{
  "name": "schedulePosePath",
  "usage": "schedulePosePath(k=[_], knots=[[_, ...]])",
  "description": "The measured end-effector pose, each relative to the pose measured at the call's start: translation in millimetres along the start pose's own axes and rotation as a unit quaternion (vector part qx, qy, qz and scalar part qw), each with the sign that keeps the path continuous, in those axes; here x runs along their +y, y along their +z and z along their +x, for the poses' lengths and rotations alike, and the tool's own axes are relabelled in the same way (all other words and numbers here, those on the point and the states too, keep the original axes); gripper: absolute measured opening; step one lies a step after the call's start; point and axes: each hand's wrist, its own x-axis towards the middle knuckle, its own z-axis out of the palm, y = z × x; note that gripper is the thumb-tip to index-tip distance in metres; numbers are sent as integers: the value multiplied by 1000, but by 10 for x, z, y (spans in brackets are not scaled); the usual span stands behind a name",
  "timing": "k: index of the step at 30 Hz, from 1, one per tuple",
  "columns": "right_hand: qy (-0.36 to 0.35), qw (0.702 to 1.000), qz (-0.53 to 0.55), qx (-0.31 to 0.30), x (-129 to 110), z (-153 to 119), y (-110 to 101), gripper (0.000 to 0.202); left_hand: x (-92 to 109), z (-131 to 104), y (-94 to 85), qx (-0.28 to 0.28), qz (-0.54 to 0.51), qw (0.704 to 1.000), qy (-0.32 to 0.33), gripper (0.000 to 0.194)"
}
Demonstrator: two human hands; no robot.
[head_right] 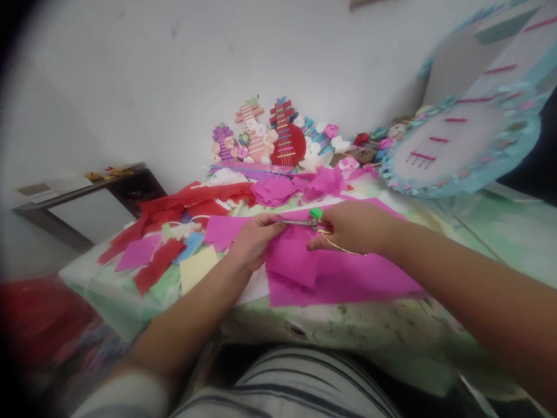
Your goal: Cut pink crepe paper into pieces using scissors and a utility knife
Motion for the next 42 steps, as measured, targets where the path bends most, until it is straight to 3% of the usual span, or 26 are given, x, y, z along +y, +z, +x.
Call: schedulePosePath(k=[11,15,24,30,42], knots=[[48,998,-34,-29,45,-30,12,57,4,-59,11,-45,38,997,-40,9],[32,998,-42,-20,50,-45,31,55,32,-60,17,-15,110,993,-25,11],[2,1000,-11,-11,67,-46,76,53,15,-33,-27,-2,278,959,52,23],[-1,1000,13,-15,66,-23,107,51,73,-71,-8,18,382,920,81,26],[3,999,28,-29,-18,4,63,50,93,-58,-51,0,354,931,92,28]])
